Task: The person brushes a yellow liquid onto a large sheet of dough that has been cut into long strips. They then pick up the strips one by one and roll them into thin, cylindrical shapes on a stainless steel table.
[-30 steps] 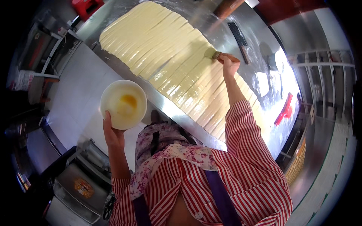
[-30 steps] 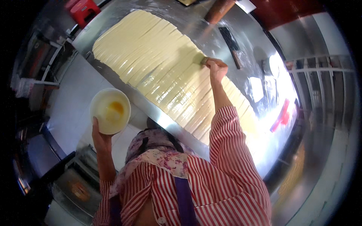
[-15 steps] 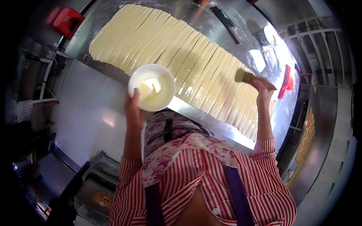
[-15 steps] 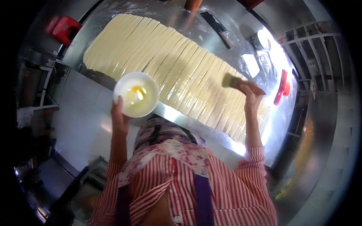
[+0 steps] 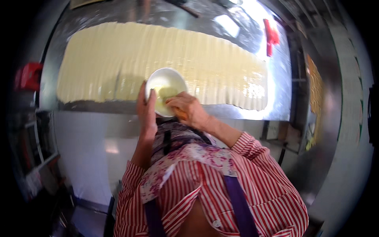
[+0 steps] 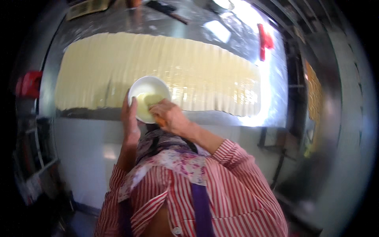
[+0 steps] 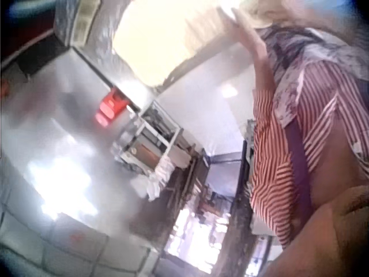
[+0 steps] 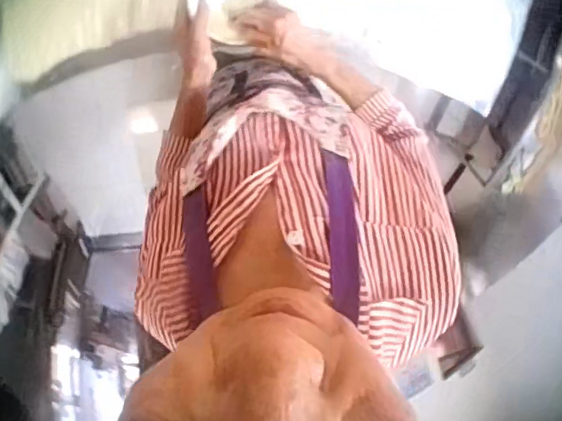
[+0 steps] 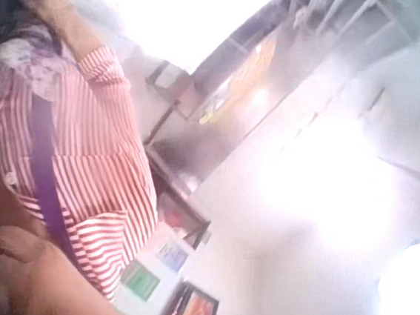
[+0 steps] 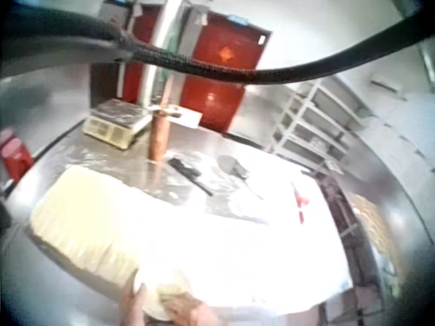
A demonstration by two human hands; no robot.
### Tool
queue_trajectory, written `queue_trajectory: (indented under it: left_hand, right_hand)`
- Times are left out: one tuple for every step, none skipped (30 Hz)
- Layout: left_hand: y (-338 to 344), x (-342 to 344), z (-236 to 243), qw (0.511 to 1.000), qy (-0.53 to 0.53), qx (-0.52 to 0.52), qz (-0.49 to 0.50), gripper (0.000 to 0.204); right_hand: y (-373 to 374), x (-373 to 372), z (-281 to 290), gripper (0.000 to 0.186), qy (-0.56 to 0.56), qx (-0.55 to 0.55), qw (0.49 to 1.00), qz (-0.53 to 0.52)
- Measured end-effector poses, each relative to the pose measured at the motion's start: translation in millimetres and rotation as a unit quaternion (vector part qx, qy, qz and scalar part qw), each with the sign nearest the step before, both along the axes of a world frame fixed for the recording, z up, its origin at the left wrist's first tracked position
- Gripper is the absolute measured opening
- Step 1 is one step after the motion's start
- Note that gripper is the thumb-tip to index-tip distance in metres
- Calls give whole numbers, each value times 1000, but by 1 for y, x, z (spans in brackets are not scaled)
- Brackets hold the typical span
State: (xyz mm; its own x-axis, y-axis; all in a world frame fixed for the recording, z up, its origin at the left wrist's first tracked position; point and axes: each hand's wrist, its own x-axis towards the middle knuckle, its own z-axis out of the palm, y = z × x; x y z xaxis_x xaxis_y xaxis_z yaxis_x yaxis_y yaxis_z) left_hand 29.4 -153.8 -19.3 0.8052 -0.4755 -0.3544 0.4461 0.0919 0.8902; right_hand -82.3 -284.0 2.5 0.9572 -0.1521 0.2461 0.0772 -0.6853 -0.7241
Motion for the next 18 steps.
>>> queue_trajectory:
  left_hand:
    - [-1,-5,-3,1000,10,11,-9,55]
    - [-4,-11,-4,999,20,22,-17,55]
    - [-9,-17,-3,999,14,22,-22,55]
    - [-12,-22,-3,999,5,29,-23,55]
    - [-16,-27,-4,999,-3,36,-23,55]
    - [-16,-30,-7,999,21,29,-24,54]
    - [-17,-33,-10,998,45,21,-24,53]
    - [-20,-37,-11,997,69,13,-22,52]
    - [-22,-39,-5,995,96,12,-27,54]
    - [-24,-42,4,995,93,24,-20,55]
    - [-26,-46,15,995,90,35,-12,56]
    - [-28,-52,20,995,86,46,-4,58]
    - [-25,-52,7,995,84,51,18,62]
    - [-26,-55,10,994,86,57,36,62]
    - [-26,-63,11,992,91,64,56,61]
    - [-26,-68,12,990,93,71,76,61]
    - [-23,-72,7,988,97,76,88,61]
    - [-24,-81,5,988,97,71,99,61]
  right_hand:
    - [5,-5,-2,22,23,31,999,-35]
    - [7,-11,-3,16,45,62,995,-70]
    - [8,-13,5,15,73,89,989,-96]
    - [11,-14,14,14,98,125,980,-118]
    - [8,-18,20,13,122,160,970,-137]
    - [3,-23,21,14,130,223,951,-169]
    - [-5,-26,21,15,137,285,928,-198]
    - [-16,-31,21,16,144,345,900,-225]
    - [-30,-39,20,21,128,415,862,-264]
    - [-48,-49,17,21,90,424,853,-290]
    - [-70,-64,15,20,62,428,851,-298]
    - [-91,-83,9,20,41,427,842,-327]
    - [-115,-99,11,21,32,441,833,-332]
    - [-141,-118,3,23,19,457,821,-342]
    - [-163,-136,1,26,24,461,810,-361]
    - [-186,-152,-12,28,22,462,812,-357]
    - [-200,-161,-15,28,40,460,817,-345]
    - [-215,-168,-20,28,54,462,821,-331]
